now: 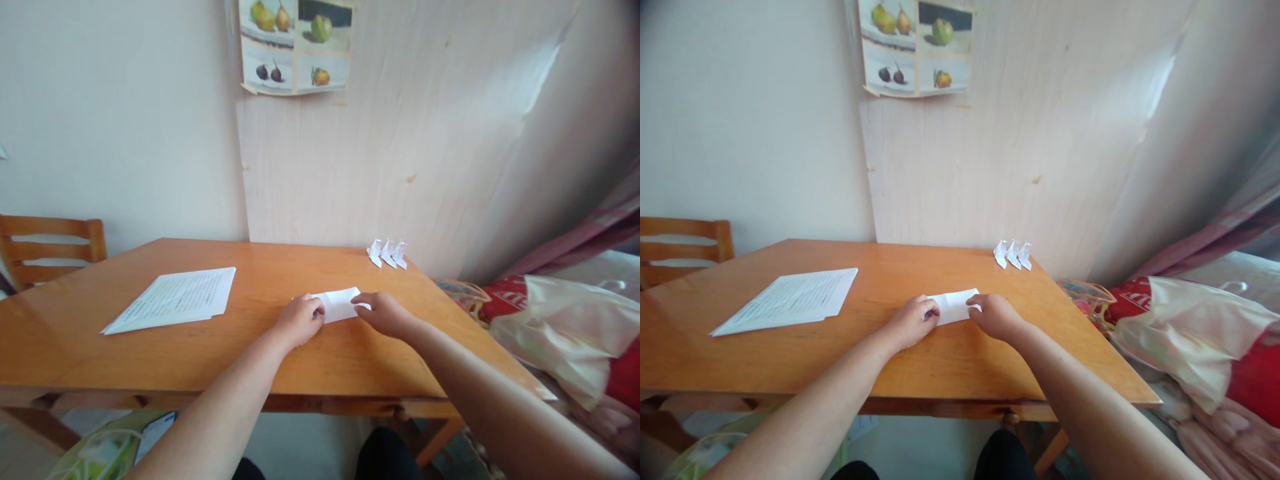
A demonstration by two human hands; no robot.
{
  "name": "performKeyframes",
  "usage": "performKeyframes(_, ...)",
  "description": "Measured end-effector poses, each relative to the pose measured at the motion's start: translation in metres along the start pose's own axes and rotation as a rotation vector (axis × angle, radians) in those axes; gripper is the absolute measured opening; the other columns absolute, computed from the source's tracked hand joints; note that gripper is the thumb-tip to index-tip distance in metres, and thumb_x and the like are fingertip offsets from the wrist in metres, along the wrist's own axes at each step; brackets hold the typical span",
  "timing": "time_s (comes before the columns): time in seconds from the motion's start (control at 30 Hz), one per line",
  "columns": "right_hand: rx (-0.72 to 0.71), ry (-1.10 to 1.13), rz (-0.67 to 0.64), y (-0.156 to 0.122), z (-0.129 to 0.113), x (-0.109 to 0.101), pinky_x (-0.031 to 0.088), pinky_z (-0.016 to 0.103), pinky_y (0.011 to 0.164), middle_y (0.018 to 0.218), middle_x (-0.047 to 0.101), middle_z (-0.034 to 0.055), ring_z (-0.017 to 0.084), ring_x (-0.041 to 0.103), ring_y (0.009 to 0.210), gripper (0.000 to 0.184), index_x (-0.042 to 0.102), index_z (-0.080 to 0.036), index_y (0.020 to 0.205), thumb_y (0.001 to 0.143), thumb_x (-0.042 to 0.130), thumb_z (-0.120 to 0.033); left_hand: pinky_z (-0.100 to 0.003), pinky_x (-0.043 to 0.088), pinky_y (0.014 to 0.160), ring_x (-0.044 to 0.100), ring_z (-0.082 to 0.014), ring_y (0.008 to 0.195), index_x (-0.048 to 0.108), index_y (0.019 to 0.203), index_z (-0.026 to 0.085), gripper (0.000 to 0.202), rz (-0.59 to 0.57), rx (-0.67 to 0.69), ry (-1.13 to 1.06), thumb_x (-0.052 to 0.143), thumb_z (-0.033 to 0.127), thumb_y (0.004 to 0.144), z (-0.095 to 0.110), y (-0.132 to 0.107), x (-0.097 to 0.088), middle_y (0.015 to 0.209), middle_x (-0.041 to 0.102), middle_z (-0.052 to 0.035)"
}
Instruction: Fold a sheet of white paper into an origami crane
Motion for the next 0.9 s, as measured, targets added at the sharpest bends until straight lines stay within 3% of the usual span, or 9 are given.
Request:
performKeyframes(0.13,0.076,0.088,0.004,0.02,-0.003,0.006,0.046,0.024,0.076,0.098,0.075,0.0056,0.019,0.066,0.089,0.026,0.074,-0.016,0.099,0.085,0.053,-0.019,-0.029,0.047,0.076,0.062,-0.0194,0.086,0.07,0.087,0.021,0.015,0.003,-0.001,0.007,0.058,0.013,0.081,0.002,-0.001,0.0,0.093,0.066,-0.0052)
performKeyframes(0.3,0.16,0.148,-0.129,0.031,-0.009,0.016,0.039,0.021,0.056,0.074,0.068,0.0003,0.013,0.057,0.067,0.016,0.073,-0.015,0.082,0.075,0.059,-0.018,-0.028,0.047,0.074,0.063,-0.0194,0.085,0.07,0.086,0.021,0.014,0.009,0.004,0.01,0.058,0.015,0.082,0.003,-0.002,-0.001,0.092,0.066,-0.0052)
performKeyframes(0.63,0.174,0.069,-0.376,0.044,-0.015,0.011,0.034,0.022,0.055,0.06,0.055,-0.0049,0.011,0.048,0.061,0.004,0.068,-0.018,0.068,0.065,0.068,-0.021,-0.028,0.046,0.073,0.063,-0.0192,0.084,0.07,0.086,0.021,0.014,0.014,0.013,0.001,0.058,0.014,0.082,0.0,-0.001,0.0,0.092,0.067,-0.0052)
performKeyframes(0.9,0.188,-0.079,-0.449,0.046,-0.031,0.005,0.035,0.023,0.058,0.067,0.061,-0.0024,0.014,0.053,0.067,0.01,0.07,-0.018,0.075,0.068,0.071,-0.024,-0.028,0.045,0.071,0.062,-0.0188,0.081,0.071,0.086,0.021,0.013,-0.002,-0.002,0.003,0.06,0.015,0.082,0.002,0.0,-0.002,0.09,0.065,-0.0051)
Point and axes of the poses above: each hand's wrist, its own y-axis towards the middle knuckle, its own x-axis out of the palm, z = x × y, the point moved 3 cm from there along y, towards the middle knuckle
